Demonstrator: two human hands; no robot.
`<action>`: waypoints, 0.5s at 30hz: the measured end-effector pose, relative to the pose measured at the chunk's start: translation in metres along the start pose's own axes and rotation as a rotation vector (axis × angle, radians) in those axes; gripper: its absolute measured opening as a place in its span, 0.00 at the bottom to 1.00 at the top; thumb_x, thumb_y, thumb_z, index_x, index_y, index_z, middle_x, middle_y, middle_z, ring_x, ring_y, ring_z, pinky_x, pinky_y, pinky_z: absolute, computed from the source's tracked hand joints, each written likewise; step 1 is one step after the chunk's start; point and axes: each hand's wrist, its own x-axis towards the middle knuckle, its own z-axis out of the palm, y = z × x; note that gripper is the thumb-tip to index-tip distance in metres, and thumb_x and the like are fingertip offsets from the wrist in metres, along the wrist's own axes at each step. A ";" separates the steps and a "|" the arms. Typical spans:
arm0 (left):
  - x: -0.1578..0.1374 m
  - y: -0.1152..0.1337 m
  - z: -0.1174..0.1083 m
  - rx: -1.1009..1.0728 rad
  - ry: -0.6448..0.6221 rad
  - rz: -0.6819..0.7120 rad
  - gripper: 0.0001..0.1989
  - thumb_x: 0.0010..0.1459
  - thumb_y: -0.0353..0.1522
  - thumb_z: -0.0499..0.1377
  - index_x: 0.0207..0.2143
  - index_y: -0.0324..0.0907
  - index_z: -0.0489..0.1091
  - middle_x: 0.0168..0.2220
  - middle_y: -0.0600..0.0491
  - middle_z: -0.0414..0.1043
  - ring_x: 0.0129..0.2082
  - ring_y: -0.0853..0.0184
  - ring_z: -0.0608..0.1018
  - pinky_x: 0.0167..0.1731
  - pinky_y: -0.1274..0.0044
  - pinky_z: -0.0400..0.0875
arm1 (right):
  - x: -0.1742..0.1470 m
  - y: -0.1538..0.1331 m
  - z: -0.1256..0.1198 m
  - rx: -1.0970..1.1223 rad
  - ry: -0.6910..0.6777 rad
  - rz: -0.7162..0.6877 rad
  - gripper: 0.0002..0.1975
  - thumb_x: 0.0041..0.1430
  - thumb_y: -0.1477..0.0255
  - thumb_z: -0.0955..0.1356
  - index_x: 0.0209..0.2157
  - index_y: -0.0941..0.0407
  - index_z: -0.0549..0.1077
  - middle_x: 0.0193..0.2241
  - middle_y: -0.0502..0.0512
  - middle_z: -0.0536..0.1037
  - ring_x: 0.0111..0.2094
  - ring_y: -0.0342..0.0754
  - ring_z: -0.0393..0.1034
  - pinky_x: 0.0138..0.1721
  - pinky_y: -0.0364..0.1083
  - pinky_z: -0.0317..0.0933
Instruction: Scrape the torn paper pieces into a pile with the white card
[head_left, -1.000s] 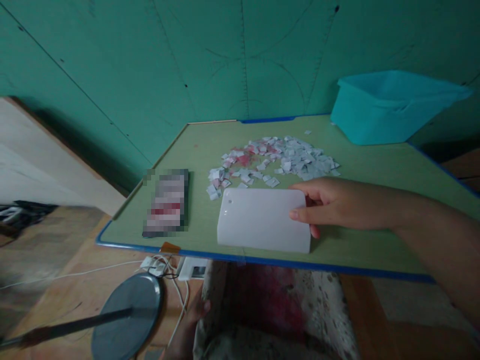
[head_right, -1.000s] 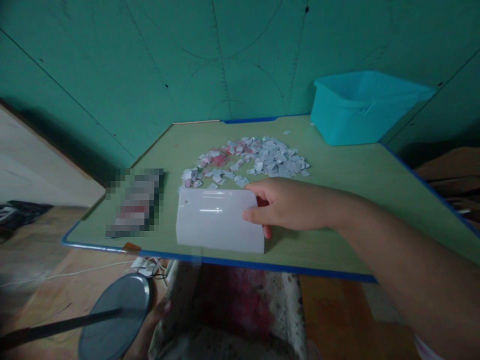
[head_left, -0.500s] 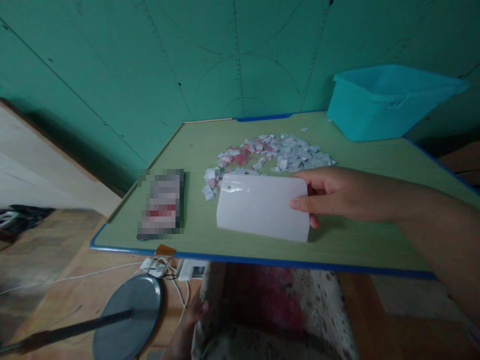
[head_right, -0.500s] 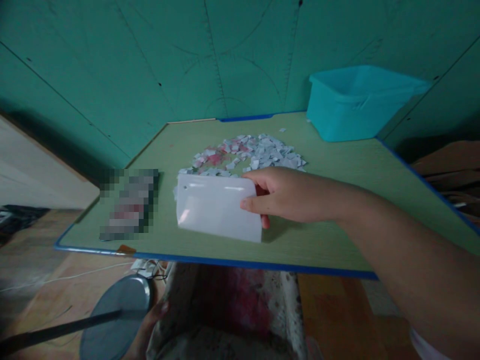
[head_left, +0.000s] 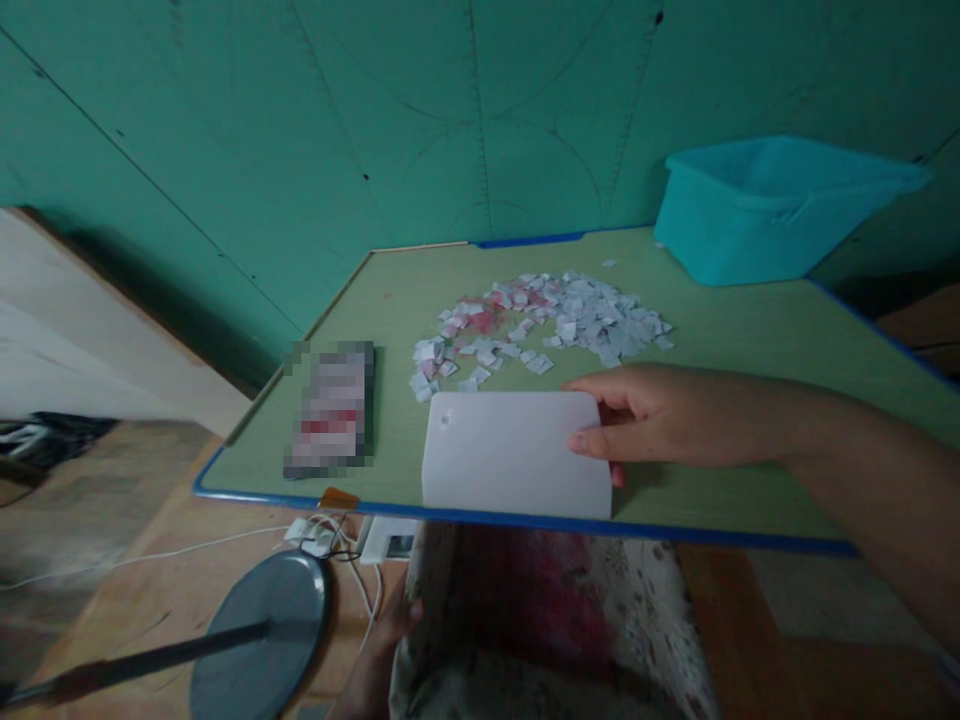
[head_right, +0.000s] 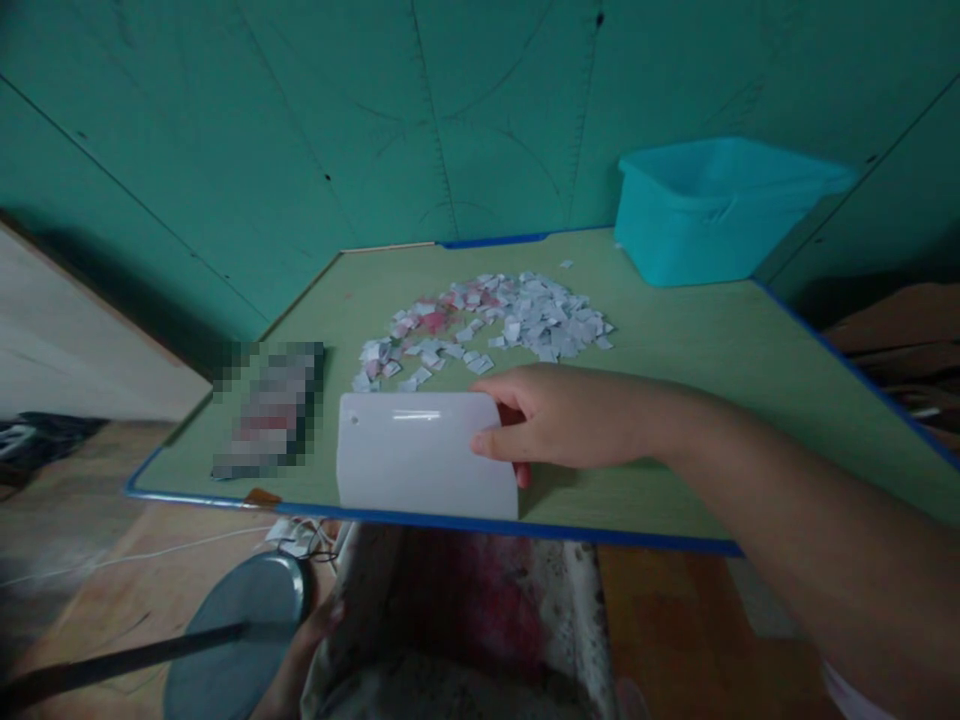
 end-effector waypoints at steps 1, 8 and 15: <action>0.001 -0.002 -0.003 0.003 -0.039 -0.001 0.15 0.40 0.37 0.66 0.35 0.47 0.76 0.37 0.55 0.79 0.51 0.56 0.69 0.54 0.72 0.57 | 0.000 0.000 0.000 -0.012 0.001 -0.005 0.09 0.56 0.66 0.61 0.31 0.58 0.66 0.25 0.49 0.72 0.24 0.38 0.66 0.25 0.39 0.58; 0.005 -0.006 -0.015 0.064 0.066 0.027 0.15 0.37 0.39 0.67 0.32 0.47 0.77 0.36 0.56 0.79 0.50 0.55 0.71 0.55 0.70 0.57 | -0.001 -0.002 -0.001 -0.016 -0.024 -0.033 0.08 0.56 0.67 0.61 0.33 0.58 0.66 0.25 0.49 0.73 0.25 0.39 0.68 0.25 0.39 0.58; 0.004 -0.006 -0.013 0.031 0.059 0.026 0.17 0.38 0.38 0.67 0.35 0.48 0.76 0.38 0.59 0.79 0.51 0.57 0.69 0.54 0.70 0.59 | -0.002 -0.003 -0.001 -0.022 -0.033 -0.063 0.08 0.56 0.67 0.61 0.32 0.58 0.66 0.25 0.48 0.73 0.26 0.39 0.68 0.27 0.39 0.59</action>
